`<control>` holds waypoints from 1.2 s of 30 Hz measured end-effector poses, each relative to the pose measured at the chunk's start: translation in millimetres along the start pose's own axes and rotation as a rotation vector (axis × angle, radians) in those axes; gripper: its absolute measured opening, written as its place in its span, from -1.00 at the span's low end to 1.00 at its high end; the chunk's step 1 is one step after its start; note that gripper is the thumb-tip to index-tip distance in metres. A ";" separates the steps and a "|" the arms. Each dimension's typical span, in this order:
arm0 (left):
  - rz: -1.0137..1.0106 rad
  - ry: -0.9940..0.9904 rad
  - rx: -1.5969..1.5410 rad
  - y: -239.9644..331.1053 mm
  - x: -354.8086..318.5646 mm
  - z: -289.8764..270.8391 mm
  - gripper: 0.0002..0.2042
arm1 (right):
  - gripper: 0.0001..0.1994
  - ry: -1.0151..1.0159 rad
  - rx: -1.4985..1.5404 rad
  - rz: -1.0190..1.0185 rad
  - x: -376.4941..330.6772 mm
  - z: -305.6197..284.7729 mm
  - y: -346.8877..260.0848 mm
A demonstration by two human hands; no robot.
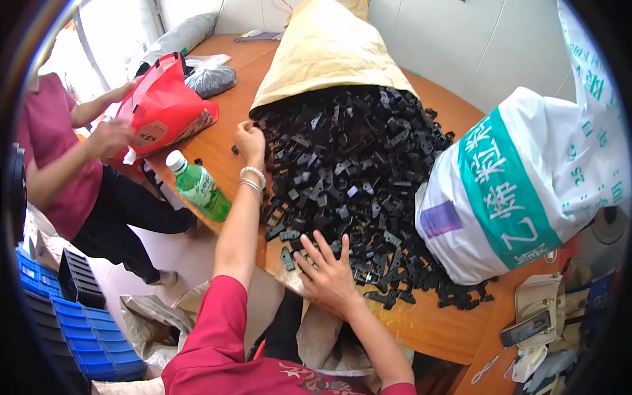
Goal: The worker is manually assembling small black plastic components at a workshop table.
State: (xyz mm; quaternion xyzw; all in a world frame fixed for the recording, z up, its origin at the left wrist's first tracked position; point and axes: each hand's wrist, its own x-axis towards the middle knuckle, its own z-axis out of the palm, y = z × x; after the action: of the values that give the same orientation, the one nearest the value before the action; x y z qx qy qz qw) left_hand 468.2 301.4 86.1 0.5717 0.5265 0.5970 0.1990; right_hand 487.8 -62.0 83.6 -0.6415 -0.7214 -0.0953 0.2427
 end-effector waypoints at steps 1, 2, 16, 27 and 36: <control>-0.022 -0.016 -0.001 -0.6 5.9 -3.3 -0.70 | -0.61 -0.002 0.000 -0.003 0.0 1.8 -0.6; -0.015 0.053 0.011 -26.3 16.6 12.4 -0.61 | -0.60 -0.013 0.006 -0.002 0.2 2.1 -2.2; -0.059 -0.233 0.113 -27.6 33.4 76.2 -0.77 | -0.55 -0.100 0.134 0.097 1.3 0.7 7.5; 0.124 -0.373 0.132 6.6 -14.7 80.0 -0.78 | -0.65 0.044 0.140 0.191 5.8 -0.1 6.3; 0.141 -0.696 0.661 -9.9 34.5 19.3 -0.56 | -0.67 0.065 0.099 0.196 6.1 0.1 8.8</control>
State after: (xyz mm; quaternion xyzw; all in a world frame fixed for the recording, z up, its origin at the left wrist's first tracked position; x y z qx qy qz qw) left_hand 472.6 341.7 89.9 0.8044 0.5501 0.1829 0.1299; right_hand 496.0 -55.2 84.9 -0.6928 -0.6507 -0.0561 0.3057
